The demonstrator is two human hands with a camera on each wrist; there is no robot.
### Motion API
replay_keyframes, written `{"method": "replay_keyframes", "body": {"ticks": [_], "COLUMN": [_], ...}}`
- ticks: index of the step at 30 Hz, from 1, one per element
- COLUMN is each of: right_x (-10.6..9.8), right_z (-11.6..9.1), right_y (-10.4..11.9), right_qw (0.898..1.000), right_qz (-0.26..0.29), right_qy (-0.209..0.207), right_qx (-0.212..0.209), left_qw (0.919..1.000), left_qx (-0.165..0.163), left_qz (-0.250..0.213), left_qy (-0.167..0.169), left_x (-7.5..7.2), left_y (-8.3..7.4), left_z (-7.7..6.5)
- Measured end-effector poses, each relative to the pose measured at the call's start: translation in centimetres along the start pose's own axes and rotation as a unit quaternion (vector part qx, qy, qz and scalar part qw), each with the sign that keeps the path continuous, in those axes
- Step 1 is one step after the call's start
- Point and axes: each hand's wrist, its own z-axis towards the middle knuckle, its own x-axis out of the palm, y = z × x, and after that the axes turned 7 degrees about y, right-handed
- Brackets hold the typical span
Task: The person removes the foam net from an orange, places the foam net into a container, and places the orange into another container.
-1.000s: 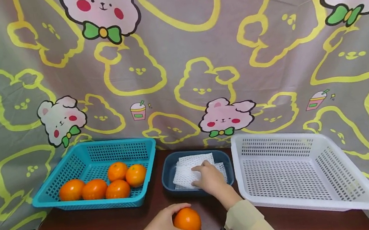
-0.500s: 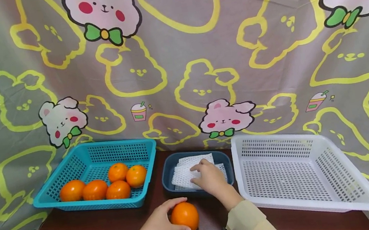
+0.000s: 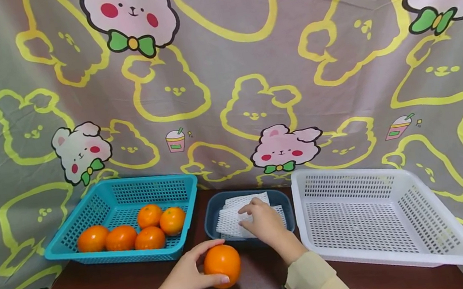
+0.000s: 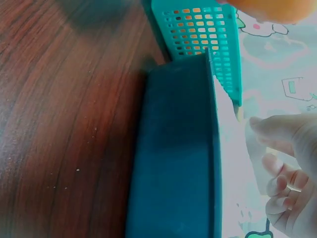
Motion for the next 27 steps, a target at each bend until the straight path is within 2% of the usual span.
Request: {"method": "replay_keyframes", "body": {"ticks": [5,10,15,19,27], "right_x": [-0.2,-0.4,-0.4,-0.3,0.9], "right_z": [0.2,0.5,0.6,0.7,1.1], "right_y": [0.2,0.5,1.0,1.6,2.6], "right_qw": [0.999,0.999,0.998,0.995,0.989], "right_qz": [0.000,0.029,0.055,0.079,0.112], "right_qy": [-0.026,-0.031,-0.033,-0.036,-0.039], "right_qx": [-0.024,-0.026,-0.028,-0.048,-0.090], "left_qw": [0.9992,0.9987,0.9972,0.9931,0.9837], "left_qx": [0.004,-0.008,-0.024,-0.035,-0.058], "left_qz": [-0.037,-0.041,-0.020,-0.003,-0.052], "left_qy": [-0.011,-0.028,-0.068,-0.112,-0.162], "left_x": [-1.1,-2.6,-4.4,-6.1,-9.8], "left_y": [-0.8,-1.6,-2.5,-3.0,-2.7], "left_z": [-0.7,-1.2,-1.4,-1.7,-2.4]}}
